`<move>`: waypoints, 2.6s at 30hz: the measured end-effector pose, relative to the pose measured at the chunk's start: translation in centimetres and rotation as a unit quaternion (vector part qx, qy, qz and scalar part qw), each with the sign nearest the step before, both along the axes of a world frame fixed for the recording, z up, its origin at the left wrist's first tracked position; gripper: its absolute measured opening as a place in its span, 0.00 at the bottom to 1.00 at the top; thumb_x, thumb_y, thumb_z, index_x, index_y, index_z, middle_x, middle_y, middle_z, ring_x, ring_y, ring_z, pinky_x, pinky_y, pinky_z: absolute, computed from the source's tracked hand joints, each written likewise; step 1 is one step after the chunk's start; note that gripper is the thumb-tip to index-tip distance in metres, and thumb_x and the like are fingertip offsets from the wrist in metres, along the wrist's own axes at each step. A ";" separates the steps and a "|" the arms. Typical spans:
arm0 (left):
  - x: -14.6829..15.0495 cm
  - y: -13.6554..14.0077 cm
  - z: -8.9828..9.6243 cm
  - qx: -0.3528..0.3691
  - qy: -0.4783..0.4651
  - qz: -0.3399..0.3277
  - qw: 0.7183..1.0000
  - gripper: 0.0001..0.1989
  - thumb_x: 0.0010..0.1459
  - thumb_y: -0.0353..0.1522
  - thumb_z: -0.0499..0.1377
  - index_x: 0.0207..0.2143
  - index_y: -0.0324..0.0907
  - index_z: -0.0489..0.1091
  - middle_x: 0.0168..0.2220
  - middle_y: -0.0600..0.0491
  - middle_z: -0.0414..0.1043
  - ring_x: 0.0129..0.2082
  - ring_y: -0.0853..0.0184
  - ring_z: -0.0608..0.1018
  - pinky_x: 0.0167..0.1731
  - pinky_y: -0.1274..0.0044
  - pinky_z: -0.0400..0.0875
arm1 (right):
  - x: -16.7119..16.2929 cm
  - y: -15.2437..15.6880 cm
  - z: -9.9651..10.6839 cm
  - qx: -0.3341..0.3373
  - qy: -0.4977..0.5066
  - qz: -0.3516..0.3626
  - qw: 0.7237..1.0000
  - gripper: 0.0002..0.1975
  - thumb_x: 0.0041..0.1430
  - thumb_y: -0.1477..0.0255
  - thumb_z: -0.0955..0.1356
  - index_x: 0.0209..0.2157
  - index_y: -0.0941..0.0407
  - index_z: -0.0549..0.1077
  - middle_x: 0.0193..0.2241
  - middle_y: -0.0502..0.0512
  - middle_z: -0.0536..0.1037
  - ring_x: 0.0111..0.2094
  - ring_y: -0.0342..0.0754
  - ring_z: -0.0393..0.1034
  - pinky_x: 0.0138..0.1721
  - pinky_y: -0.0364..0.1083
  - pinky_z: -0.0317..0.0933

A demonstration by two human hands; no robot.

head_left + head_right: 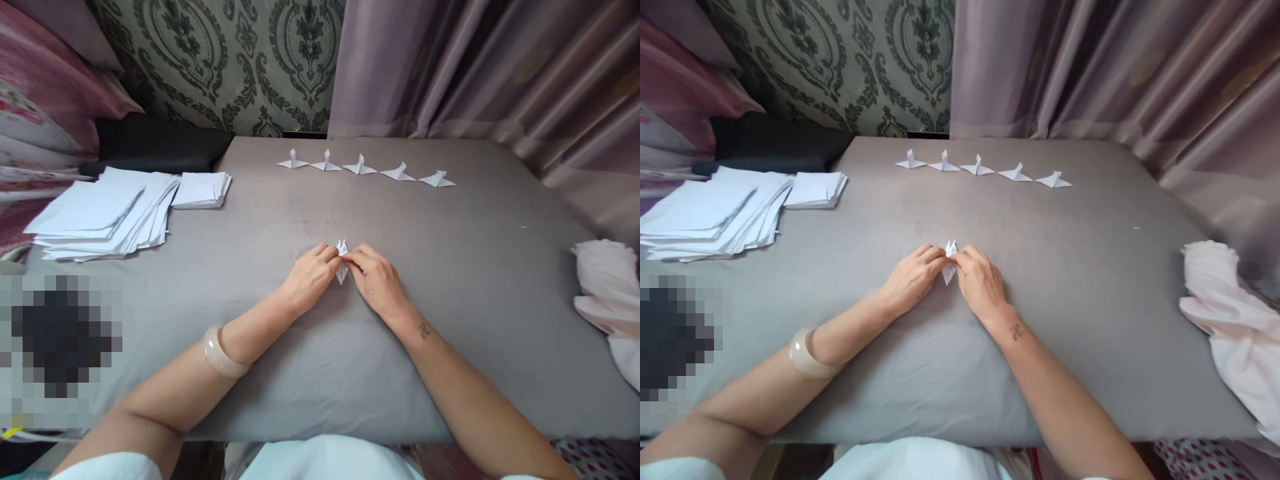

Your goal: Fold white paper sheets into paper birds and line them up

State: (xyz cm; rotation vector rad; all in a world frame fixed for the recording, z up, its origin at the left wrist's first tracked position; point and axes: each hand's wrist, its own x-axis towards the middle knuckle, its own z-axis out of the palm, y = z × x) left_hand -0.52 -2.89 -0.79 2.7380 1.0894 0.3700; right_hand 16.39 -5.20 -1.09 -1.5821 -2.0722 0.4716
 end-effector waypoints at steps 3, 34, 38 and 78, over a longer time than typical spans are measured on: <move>0.0 -0.4 0.6 0.009 0.059 -0.002 0.998 0.11 0.64 0.26 0.48 0.39 0.37 0.70 0.37 0.46 0.70 0.38 0.61 0.69 0.39 0.71 0.67 | -0.3 -0.7 0.7 0.018 -0.115 0.033 0.993 0.14 0.65 0.77 0.59 0.45 0.51 0.73 0.40 0.57 0.73 0.42 0.50 0.67 0.35 0.46 0.58; 0.6 -0.4 -0.3 0.038 -0.048 0.083 0.995 0.23 0.58 0.50 0.54 0.41 0.39 0.72 0.39 0.45 0.70 0.37 0.61 0.71 0.37 0.71 0.67 | 0.8 0.3 0.0 -0.106 0.127 -0.084 0.983 0.18 0.55 0.82 0.60 0.38 0.56 0.77 0.41 0.55 0.77 0.42 0.46 0.72 0.46 0.46 0.63; 1.3 0.1 -0.8 0.053 -0.056 0.117 0.990 0.18 0.60 0.44 0.55 0.38 0.38 0.71 0.37 0.45 0.71 0.38 0.60 0.70 0.39 0.71 0.66 | 0.4 0.2 0.1 -0.111 0.162 -0.077 0.977 0.18 0.54 0.82 0.59 0.37 0.55 0.77 0.40 0.55 0.78 0.42 0.46 0.72 0.47 0.47 0.64; 0.5 0.4 -0.5 -0.275 -0.320 0.185 0.887 0.06 0.56 0.29 0.55 0.37 0.39 0.69 0.28 0.53 0.72 0.27 0.71 0.73 0.29 0.79 0.66 | 0.3 0.0 0.0 -0.077 0.153 -0.088 0.981 0.08 0.57 0.72 0.63 0.35 0.54 0.74 0.31 0.51 0.78 0.31 0.45 0.71 0.36 0.45 0.61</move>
